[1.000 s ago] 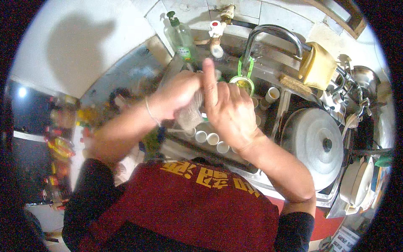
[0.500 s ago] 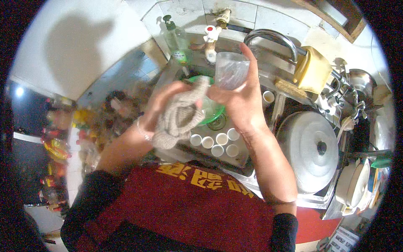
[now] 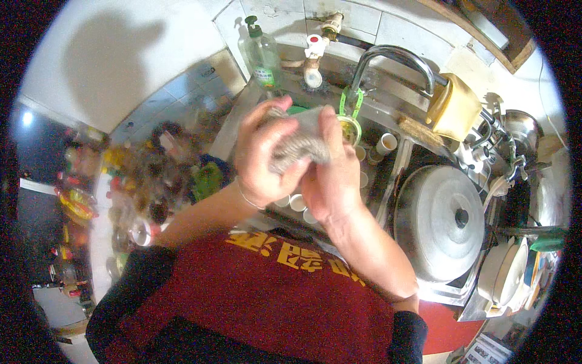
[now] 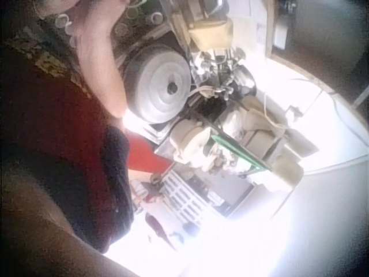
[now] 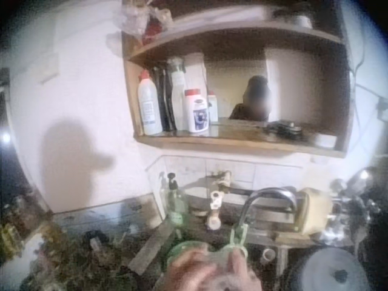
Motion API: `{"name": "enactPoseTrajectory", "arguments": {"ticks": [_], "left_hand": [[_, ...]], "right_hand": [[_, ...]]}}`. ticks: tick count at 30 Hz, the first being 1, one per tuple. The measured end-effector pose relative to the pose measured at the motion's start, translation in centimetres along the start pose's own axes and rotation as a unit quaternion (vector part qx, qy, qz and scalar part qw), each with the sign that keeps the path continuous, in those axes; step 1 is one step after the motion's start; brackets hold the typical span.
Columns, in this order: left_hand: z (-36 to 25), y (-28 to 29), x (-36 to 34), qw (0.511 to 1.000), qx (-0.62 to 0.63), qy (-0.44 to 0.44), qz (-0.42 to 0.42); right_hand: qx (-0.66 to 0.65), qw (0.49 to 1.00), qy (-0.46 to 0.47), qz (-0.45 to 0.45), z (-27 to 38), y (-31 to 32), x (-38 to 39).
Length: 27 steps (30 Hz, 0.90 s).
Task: The person scrubs multiple small white cups with a cloth at a kitchen sink, rinses them under running water, and places them in a green basket. The person repeats this process for several cups throughout the clip.
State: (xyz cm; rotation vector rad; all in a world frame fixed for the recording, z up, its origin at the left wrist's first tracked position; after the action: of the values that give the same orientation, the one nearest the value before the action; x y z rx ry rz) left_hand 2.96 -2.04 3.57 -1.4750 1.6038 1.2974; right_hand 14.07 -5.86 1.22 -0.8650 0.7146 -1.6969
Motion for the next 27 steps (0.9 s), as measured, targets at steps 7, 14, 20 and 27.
{"name": "enactPoseTrajectory", "arguments": {"ticks": [7, 14, 20, 27], "left_hand": [[0.3, 1.0, 1.5, 0.908, 0.157, 0.375, -0.1], [2.6, 0.1, 0.0, 0.54, 0.463, 0.646, 0.276], [1.5, -0.4, -3.7, 0.816, 0.282, 0.482, 0.147], [1.8, 0.0, -2.1, 0.989, 0.025, -0.138, 0.039]], "right_hand": [[0.543, 0.718, 0.418, 0.124, 1.6, -1.5, 2.3], [0.643, 0.35, 0.564, 0.383, 2.8, -3.1, 3.1], [0.576, 0.542, 0.586, 0.177, 4.1, -2.3, 1.6], [0.096, 0.987, 0.051, -0.122, 2.5, -2.4, 0.5]]}}
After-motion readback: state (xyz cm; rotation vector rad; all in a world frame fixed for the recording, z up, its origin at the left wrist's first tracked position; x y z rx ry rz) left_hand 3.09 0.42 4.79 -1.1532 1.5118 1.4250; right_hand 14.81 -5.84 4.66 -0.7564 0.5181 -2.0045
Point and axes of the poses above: each hand's wrist, its own x-axis away from the middle knuckle, its own y-axis out of the back of the hand, z = x × y, the point moved 3 cm from there along -x, towards the middle knuckle, and after that the axes turned 3 degrees about y, right-handed, at the moved point
